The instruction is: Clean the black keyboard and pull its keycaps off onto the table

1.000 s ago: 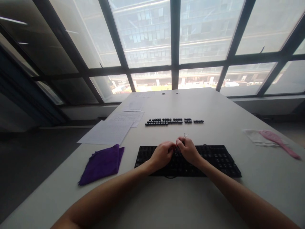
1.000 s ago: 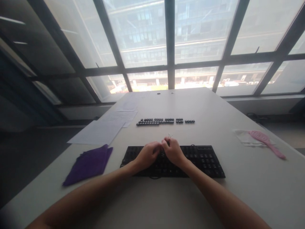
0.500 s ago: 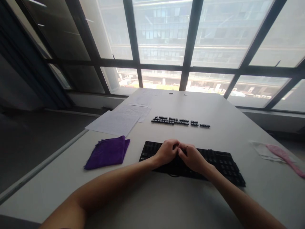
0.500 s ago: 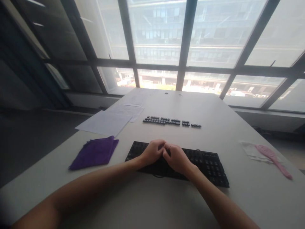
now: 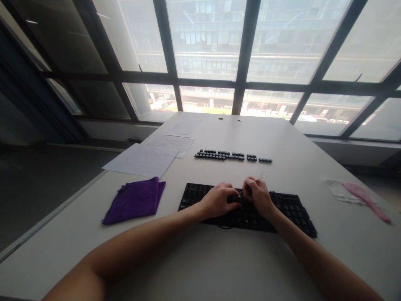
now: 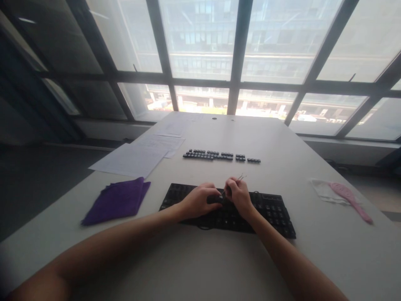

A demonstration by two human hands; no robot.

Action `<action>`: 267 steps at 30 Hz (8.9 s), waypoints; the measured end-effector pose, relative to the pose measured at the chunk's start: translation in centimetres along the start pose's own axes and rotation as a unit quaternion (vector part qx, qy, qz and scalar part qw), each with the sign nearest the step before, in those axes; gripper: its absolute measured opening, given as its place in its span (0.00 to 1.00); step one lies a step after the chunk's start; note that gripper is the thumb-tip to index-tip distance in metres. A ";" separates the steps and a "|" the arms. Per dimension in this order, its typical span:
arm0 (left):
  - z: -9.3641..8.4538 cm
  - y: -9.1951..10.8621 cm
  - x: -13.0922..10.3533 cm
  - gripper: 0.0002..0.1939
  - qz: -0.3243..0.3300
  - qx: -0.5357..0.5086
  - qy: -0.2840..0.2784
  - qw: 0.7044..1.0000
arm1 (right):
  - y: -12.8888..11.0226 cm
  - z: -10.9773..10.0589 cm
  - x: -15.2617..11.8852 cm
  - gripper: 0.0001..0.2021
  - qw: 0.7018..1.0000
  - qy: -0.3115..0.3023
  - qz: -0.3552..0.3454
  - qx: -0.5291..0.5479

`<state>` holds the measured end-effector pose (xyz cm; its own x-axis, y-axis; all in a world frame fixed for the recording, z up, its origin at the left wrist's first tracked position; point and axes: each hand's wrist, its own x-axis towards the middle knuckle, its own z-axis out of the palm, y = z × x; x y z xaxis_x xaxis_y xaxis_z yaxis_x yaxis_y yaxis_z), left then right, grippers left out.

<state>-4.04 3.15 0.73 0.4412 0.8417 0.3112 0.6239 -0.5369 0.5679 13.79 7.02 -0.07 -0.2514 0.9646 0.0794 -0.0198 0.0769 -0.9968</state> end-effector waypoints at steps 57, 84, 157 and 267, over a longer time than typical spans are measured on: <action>-2.4 -11.3 13.7 0.03 -0.076 0.205 0.067 0.973 | 0.8 0.1 0.9 0.17 0.995 0.026 -0.008 0.093; 1.1 0.6 1.6 0.09 -0.021 -0.039 0.039 0.998 | 0.1 -0.2 -0.1 0.16 0.965 0.010 -0.151 -0.213; 1.0 1.4 0.4 0.09 0.030 -0.040 0.095 0.994 | 0.0 -0.3 -1.1 0.18 0.991 0.005 -0.122 -0.049; -4.7 -1.8 2.4 0.10 -0.042 -0.011 -0.056 0.998 | 0.3 -0.5 0.1 0.21 0.990 0.095 -0.075 0.072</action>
<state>-7.09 6.41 4.02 0.4581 0.8712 0.1765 0.6472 -0.4630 0.6055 14.20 7.25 -0.36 -0.0483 0.9761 0.2120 -0.1849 0.1999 -0.9622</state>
